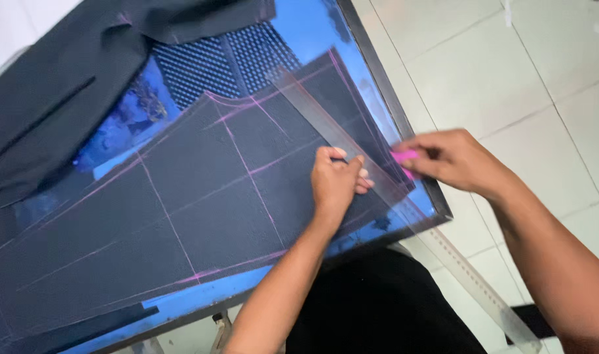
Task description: The person marks a blue fabric with pink chalk using a long ruler and then cuts the fabric along the marked lines with large shears.
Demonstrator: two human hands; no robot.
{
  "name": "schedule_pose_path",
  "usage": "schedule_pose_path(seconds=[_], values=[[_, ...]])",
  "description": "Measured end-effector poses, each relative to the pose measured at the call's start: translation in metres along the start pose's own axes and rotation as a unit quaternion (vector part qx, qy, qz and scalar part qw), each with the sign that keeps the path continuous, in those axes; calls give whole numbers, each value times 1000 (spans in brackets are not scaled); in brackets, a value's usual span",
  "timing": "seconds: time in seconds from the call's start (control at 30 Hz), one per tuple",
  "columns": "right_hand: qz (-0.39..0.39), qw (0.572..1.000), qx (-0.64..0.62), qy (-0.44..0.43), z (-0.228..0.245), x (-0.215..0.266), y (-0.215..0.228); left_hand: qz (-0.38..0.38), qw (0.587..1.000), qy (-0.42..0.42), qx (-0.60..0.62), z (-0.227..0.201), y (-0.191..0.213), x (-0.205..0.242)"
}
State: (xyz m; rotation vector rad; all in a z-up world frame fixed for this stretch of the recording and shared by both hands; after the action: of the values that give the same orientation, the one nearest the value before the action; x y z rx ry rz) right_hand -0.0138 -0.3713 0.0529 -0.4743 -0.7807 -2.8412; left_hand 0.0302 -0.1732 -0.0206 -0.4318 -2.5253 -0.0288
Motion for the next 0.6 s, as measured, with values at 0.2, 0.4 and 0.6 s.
schedule_pose_path(seconds=[0.2, 0.4, 0.6], values=[[-68, 985, -157, -18, -17, -51, -2, 32, 999, -16, 8, -41, 15, -31], [-140, 956, -257, 34, -31, -146, -3, 51, 993, -94, -57, -88, 26, -76], [-169, 944, -280, 35, -10, -192, 3, 80, 994, -40, -55, -84, 27, -83]])
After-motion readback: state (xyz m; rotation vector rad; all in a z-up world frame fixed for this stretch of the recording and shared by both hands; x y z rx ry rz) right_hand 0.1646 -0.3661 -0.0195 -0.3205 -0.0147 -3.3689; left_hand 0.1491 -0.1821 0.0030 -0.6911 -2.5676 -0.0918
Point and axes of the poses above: each hand's wrist, its own x-axis away from the middle knuckle, its own y-axis out of the back of the hand, z = x × y, the point moved 3 cm from there along -x, towards the middle knuckle, and after that the axes turned 5 degrees about z, right-handed, at the moved point
